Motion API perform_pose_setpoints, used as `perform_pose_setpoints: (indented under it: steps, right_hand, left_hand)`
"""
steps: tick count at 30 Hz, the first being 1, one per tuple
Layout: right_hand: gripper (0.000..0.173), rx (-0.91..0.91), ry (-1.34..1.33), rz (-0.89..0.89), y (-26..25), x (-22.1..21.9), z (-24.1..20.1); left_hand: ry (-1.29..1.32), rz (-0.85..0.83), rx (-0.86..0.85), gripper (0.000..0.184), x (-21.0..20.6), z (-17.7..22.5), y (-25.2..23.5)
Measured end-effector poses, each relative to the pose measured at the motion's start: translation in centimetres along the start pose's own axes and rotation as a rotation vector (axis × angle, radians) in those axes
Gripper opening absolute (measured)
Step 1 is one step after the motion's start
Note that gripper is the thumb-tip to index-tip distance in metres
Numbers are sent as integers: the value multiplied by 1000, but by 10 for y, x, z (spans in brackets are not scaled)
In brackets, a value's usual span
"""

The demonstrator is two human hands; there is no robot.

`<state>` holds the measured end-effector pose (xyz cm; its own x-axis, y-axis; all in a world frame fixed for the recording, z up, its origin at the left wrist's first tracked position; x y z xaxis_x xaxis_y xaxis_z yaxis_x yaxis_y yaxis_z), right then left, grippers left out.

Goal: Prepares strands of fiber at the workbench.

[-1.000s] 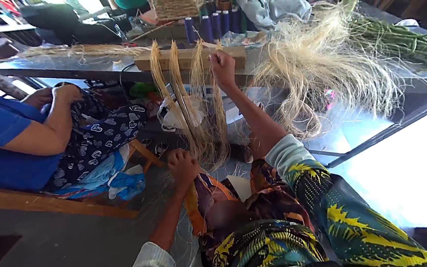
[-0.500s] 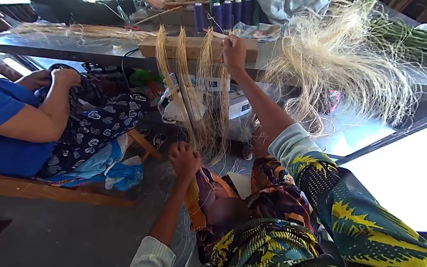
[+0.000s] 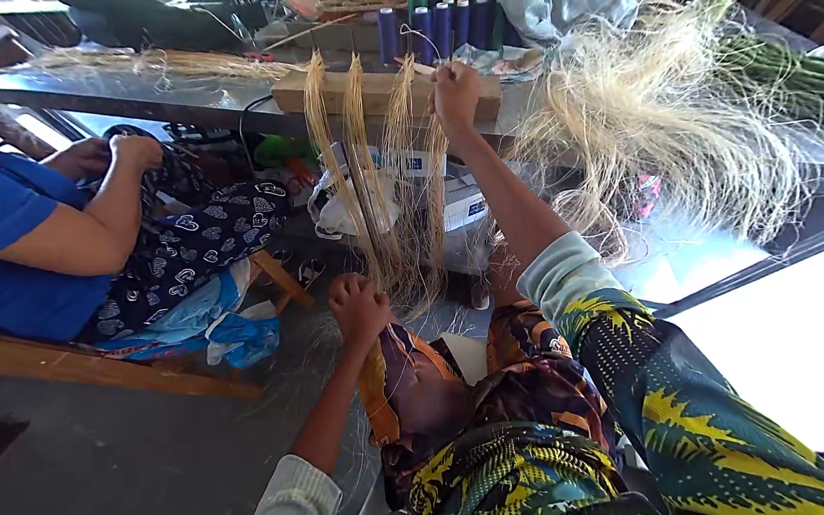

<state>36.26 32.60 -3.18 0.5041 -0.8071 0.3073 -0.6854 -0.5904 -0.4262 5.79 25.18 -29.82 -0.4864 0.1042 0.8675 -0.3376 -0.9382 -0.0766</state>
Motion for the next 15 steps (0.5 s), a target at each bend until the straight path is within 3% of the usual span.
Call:
perform_pose_setpoints:
  steps: [9,15]
  right_hand:
    - [26,-103,-8,-34,12,9,4]
    - [29,-169,47,-252,65,-7,21]
  left_hand:
    - [-4,-3,5,42,1,2,-3]
    - [-11,-9,-6,44,-1,2,-3]
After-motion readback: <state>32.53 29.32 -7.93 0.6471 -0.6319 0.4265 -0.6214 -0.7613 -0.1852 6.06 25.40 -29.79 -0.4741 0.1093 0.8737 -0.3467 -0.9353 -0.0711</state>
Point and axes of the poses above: each hand's wrist, its own y-axis away from the middle knuckle, its own x-axis out of the back of the hand, z = x × y, the point moved 2 cm from there along -y, towards the middle knuckle, and after that the axes turned 14 degrees about y, right-handed, at the moved point
